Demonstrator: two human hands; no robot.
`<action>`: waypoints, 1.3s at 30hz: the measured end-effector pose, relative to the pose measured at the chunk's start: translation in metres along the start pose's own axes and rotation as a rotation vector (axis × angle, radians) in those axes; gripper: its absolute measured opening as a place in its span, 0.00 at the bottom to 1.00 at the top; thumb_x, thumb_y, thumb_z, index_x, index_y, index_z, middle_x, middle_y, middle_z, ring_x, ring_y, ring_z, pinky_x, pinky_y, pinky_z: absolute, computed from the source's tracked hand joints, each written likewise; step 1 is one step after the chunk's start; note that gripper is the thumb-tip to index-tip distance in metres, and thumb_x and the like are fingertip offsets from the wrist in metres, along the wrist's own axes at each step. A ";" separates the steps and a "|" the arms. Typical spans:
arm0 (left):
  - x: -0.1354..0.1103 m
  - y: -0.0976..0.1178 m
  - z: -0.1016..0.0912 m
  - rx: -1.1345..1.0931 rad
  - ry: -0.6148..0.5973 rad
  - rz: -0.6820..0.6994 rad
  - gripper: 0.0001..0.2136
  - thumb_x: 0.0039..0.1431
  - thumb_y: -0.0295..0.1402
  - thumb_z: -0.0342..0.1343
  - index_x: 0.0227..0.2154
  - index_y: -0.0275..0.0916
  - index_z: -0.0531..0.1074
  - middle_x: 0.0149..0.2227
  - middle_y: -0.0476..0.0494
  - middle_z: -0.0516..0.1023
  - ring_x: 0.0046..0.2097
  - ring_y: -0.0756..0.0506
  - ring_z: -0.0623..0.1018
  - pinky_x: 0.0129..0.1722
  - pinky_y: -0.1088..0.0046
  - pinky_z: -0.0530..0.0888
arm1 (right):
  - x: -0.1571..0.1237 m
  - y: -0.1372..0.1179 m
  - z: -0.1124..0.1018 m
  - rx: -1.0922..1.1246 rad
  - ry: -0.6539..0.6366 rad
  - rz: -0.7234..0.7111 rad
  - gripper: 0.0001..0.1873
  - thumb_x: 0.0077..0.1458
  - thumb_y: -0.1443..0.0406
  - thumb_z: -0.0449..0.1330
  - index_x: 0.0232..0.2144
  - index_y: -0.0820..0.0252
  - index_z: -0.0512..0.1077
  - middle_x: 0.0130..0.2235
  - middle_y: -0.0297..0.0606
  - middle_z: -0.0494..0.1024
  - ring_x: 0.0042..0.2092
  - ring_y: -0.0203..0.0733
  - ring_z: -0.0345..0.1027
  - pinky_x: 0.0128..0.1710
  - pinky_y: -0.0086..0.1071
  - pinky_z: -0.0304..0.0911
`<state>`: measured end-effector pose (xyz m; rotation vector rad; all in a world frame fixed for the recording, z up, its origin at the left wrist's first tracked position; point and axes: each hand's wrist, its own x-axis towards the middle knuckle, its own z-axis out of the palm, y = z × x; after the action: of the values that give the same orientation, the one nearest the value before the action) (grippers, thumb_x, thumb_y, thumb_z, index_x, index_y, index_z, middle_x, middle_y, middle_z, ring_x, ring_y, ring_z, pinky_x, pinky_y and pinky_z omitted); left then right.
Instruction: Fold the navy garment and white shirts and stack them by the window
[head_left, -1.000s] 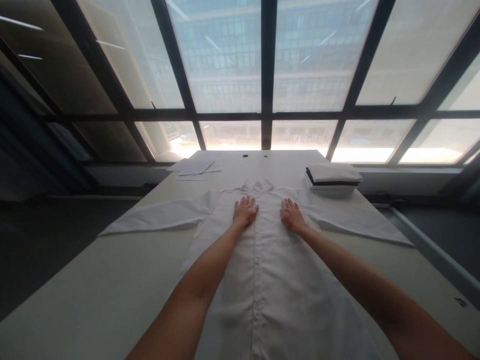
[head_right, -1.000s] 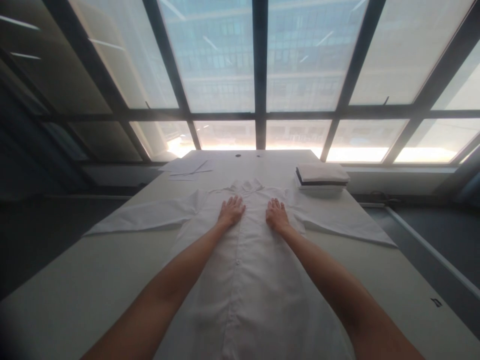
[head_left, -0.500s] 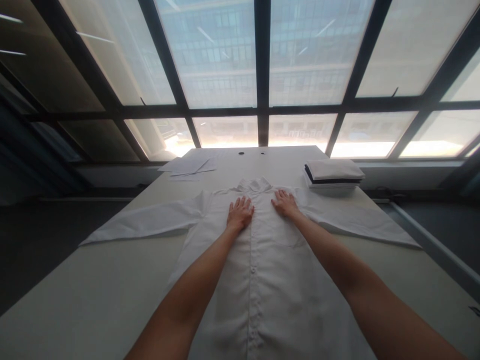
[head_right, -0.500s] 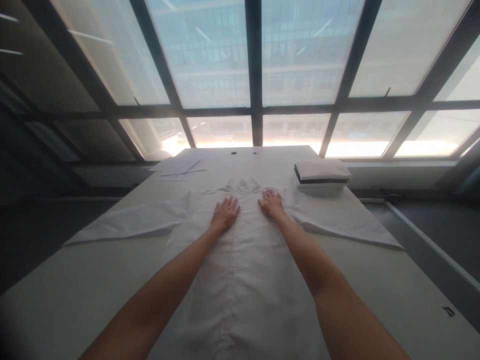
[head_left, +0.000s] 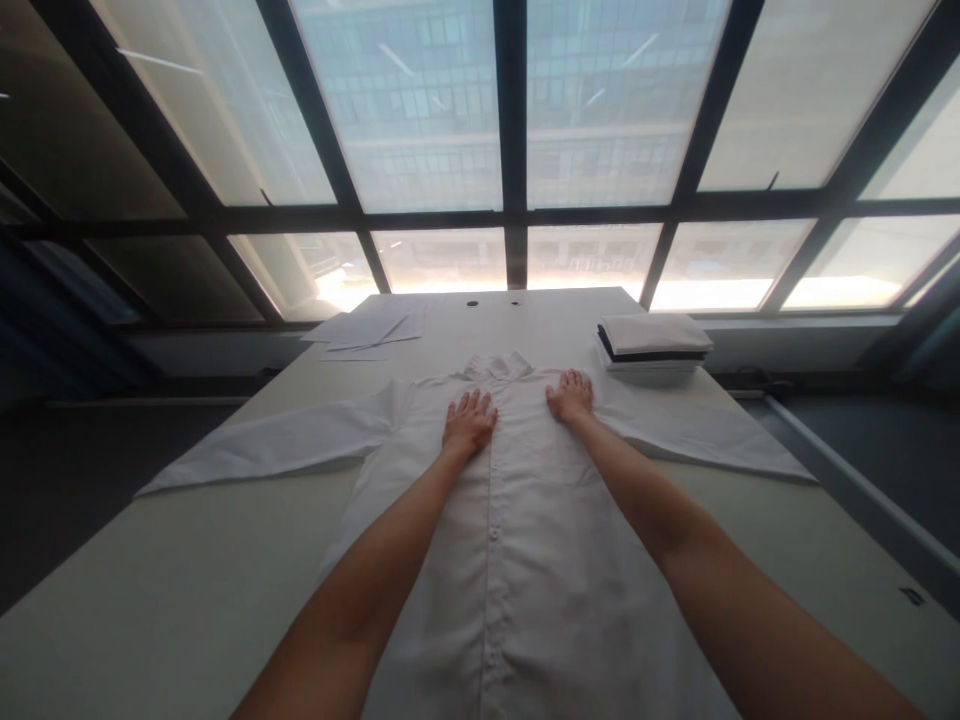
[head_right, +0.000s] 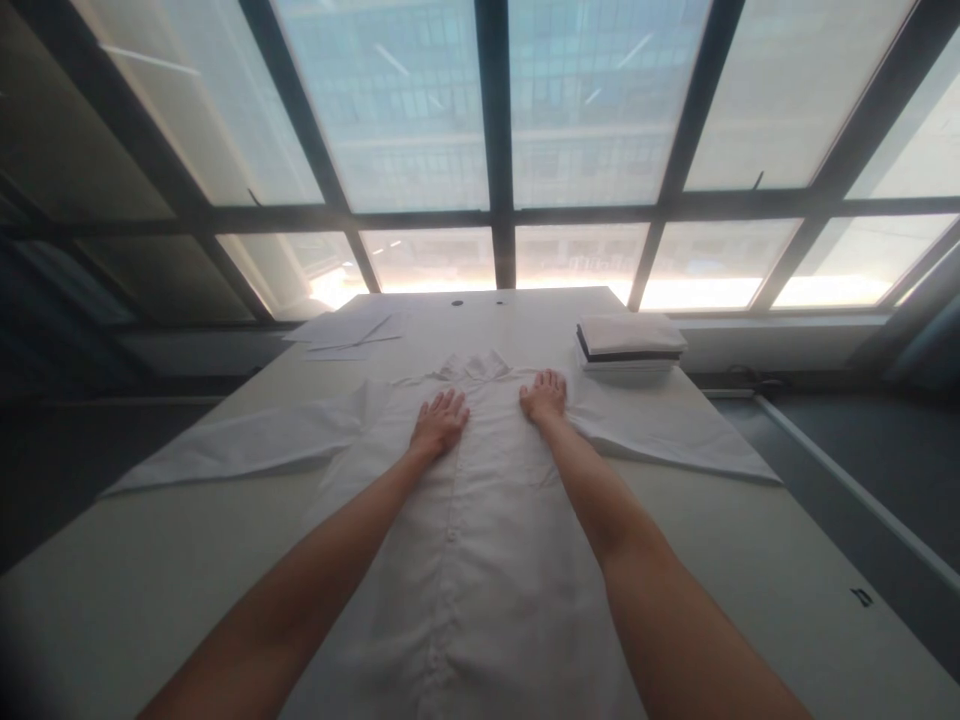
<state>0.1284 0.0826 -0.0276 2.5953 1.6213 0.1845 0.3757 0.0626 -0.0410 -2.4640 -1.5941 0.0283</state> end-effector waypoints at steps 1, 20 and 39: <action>0.000 0.000 0.000 0.000 0.000 0.000 0.29 0.72 0.47 0.34 0.70 0.43 0.54 0.73 0.44 0.48 0.73 0.38 0.50 0.69 0.49 0.49 | -0.001 0.000 0.001 0.002 0.027 0.041 0.38 0.67 0.53 0.41 0.69 0.75 0.52 0.72 0.56 0.50 0.72 0.55 0.38 0.69 0.49 0.30; 0.003 0.001 -0.003 -0.019 -0.011 0.000 0.29 0.72 0.46 0.35 0.70 0.42 0.55 0.73 0.42 0.49 0.73 0.37 0.51 0.69 0.49 0.49 | -0.033 0.073 -0.021 0.019 -0.072 0.157 0.34 0.69 0.51 0.41 0.71 0.58 0.51 0.73 0.52 0.46 0.73 0.56 0.35 0.67 0.60 0.35; 0.009 -0.002 0.000 -0.020 0.002 0.009 0.29 0.71 0.47 0.34 0.70 0.41 0.55 0.73 0.42 0.49 0.72 0.36 0.51 0.68 0.46 0.50 | -0.116 0.281 -0.081 0.019 0.247 0.714 0.22 0.62 0.64 0.52 0.53 0.76 0.72 0.56 0.73 0.67 0.58 0.68 0.61 0.52 0.54 0.58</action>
<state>0.1310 0.0917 -0.0272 2.5890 1.5994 0.2030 0.5909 -0.1660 -0.0239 -2.7474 -0.5657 -0.1442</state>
